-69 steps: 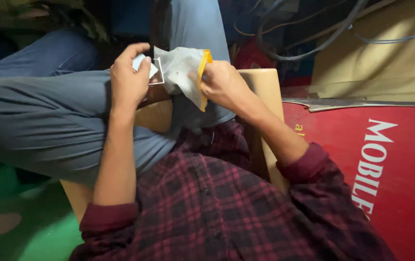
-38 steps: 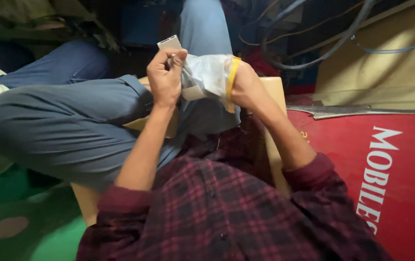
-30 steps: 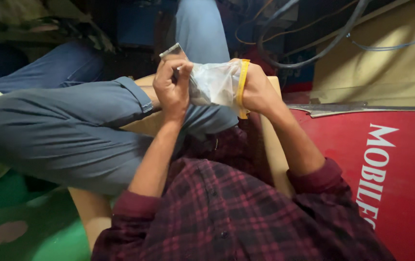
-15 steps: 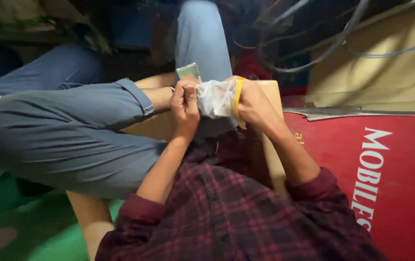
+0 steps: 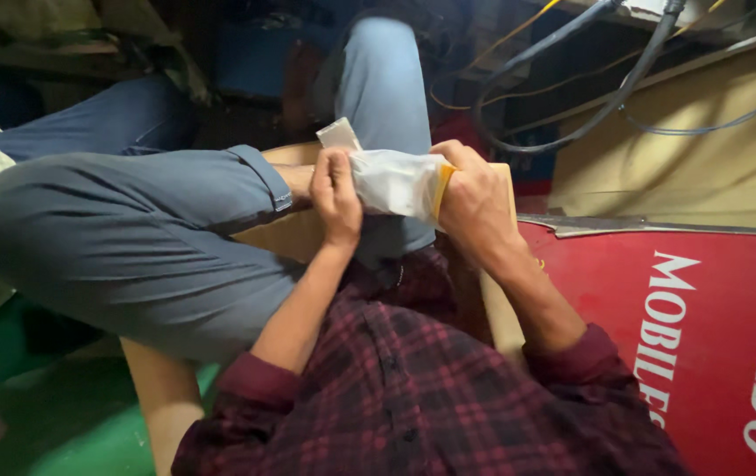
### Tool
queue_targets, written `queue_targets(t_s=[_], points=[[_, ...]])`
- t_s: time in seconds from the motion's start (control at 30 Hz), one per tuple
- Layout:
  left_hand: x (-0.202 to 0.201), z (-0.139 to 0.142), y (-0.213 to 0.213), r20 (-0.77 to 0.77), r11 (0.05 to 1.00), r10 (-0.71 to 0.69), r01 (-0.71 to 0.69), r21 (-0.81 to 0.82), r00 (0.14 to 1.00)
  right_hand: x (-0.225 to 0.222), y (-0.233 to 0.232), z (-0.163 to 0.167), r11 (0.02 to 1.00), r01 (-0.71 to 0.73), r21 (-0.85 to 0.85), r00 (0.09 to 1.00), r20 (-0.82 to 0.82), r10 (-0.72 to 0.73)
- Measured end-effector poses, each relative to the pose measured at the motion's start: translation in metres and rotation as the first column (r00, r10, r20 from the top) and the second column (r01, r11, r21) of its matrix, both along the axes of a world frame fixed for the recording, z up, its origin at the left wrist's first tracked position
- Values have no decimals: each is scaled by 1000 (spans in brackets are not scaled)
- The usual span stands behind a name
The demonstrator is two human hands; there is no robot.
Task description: The person unwraps a small phone display component from plastic packaging and peels its film, then at a cluttered repair bench tests a phone board with multimeter probes and uses a soldering iron and tweezers to work on the board, adjusting a bench power unit at the end.
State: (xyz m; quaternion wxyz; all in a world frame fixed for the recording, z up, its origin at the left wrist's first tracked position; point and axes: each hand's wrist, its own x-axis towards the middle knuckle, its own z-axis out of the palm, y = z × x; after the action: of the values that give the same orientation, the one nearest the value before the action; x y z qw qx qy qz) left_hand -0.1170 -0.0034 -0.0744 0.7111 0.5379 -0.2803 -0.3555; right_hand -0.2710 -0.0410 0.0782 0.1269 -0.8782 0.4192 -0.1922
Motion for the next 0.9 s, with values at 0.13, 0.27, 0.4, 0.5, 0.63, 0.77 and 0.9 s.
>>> queue_targets(t_s=[0.13,0.27,0.4,0.5,0.63,0.77,0.9], points=[[3,-19,-15,-64,995,8,-14,-97,998,-1,-7,6,1000,-5,26,998,-63,6],[8,-24,-16,-66,995,8,-14,-94,998,3,-13,4,951,-37,306,999,-4,40],[10,-23,-16,-43,995,49,-52,-81,998,3,-15,1,923,-191,334,979,131,156],[10,-24,-18,-71,996,27,-33,-87,997,-1,-14,-1,949,-141,283,982,163,97],[11,-29,-19,-159,993,40,-56,-100,986,-13,-13,-6,933,60,355,990,101,-102],[13,-32,-20,-255,993,74,-95,-70,964,-27,-11,-14,877,-36,480,878,433,-201],[14,-32,-21,-267,991,97,-119,-66,959,-32,-11,-23,755,-25,655,774,491,-400]])
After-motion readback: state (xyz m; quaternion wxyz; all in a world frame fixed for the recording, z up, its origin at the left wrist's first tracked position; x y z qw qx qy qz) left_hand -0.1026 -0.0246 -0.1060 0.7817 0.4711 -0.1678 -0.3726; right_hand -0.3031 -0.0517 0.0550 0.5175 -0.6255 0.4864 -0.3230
